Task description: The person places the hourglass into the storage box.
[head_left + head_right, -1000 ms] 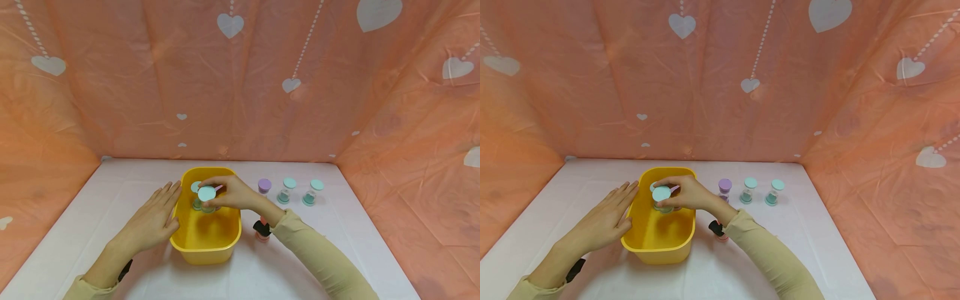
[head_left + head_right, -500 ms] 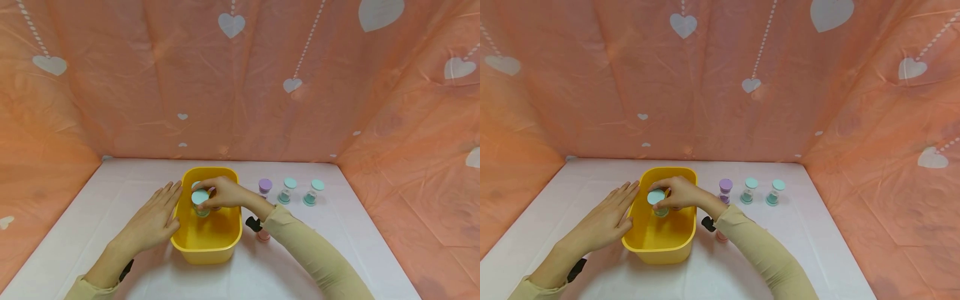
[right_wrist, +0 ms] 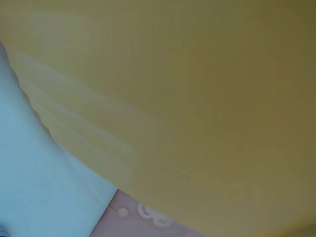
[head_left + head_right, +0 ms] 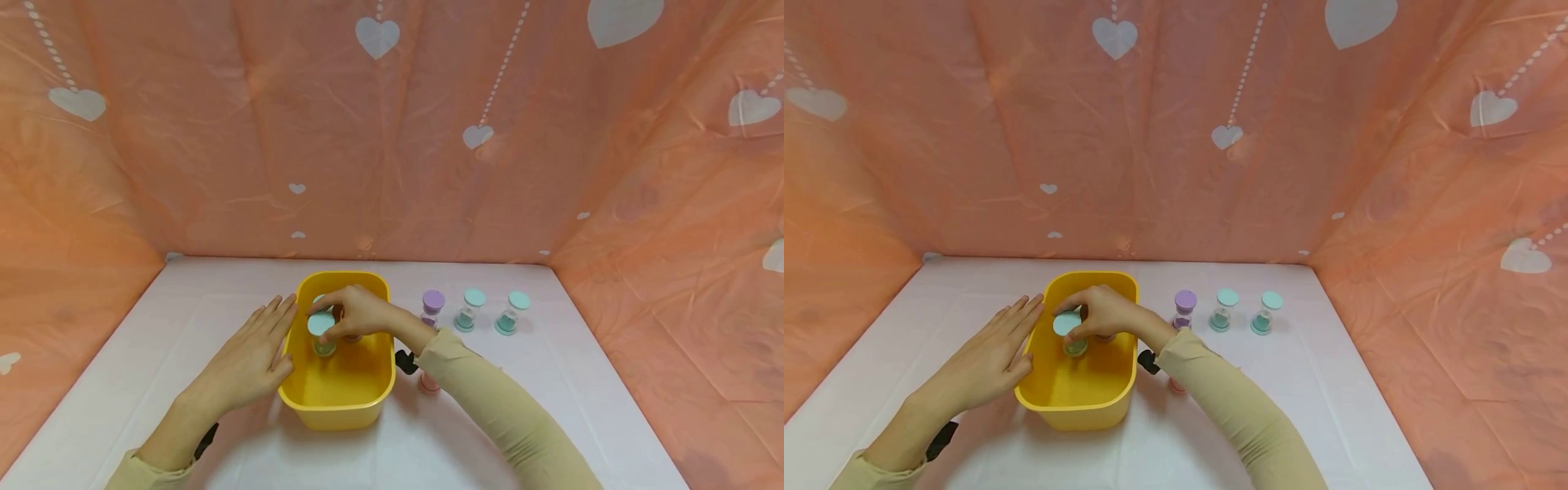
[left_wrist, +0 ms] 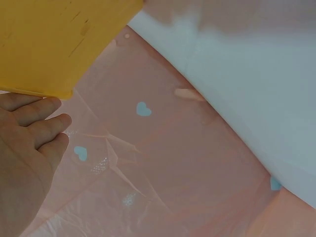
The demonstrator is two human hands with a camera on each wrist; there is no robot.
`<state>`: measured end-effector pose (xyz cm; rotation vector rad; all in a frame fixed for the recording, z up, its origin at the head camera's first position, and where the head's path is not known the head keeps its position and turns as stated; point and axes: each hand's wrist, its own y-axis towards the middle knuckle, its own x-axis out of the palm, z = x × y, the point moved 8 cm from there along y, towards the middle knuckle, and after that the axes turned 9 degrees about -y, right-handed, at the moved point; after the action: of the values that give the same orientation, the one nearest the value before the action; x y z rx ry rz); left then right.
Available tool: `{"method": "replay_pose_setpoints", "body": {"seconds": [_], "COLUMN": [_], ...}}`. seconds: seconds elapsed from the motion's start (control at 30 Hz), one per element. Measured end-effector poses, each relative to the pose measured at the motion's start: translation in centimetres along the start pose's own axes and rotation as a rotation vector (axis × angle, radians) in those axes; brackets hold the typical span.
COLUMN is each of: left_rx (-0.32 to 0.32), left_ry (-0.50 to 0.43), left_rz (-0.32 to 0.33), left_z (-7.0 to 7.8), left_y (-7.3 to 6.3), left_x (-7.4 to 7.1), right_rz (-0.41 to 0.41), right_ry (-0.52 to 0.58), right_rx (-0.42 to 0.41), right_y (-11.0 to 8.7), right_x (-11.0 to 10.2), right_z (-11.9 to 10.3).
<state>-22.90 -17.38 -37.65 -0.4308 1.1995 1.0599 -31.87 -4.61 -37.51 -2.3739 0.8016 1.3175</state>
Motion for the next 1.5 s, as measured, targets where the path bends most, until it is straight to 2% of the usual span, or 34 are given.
{"method": "replay_pose_setpoints", "body": {"seconds": [0.23, 0.57, 0.97, 1.5], "left_rx": [-0.006, -0.007, -0.001, 0.003], "left_ry": [-0.006, 0.001, -0.003, 0.007], "left_rz": [-0.003, -0.004, 0.005, 0.013], "left_z": [-0.1, -0.1, -0.1, 0.1], "left_y": [0.0, 0.0, 0.0, -0.1], "left_x": [0.0, 0.1, 0.1, 0.0], "right_rz": [-0.050, -0.086, -0.076, -0.033], "right_ry": [0.061, -0.070, -0.070, -0.152], "right_rx": [0.014, -0.022, 0.009, 0.007], "right_y": [0.4, 1.1, 0.7, -0.3], "right_x": [0.7, 1.5, 1.3, 0.5], "right_z": [0.2, 0.3, 0.0, -0.4]}}
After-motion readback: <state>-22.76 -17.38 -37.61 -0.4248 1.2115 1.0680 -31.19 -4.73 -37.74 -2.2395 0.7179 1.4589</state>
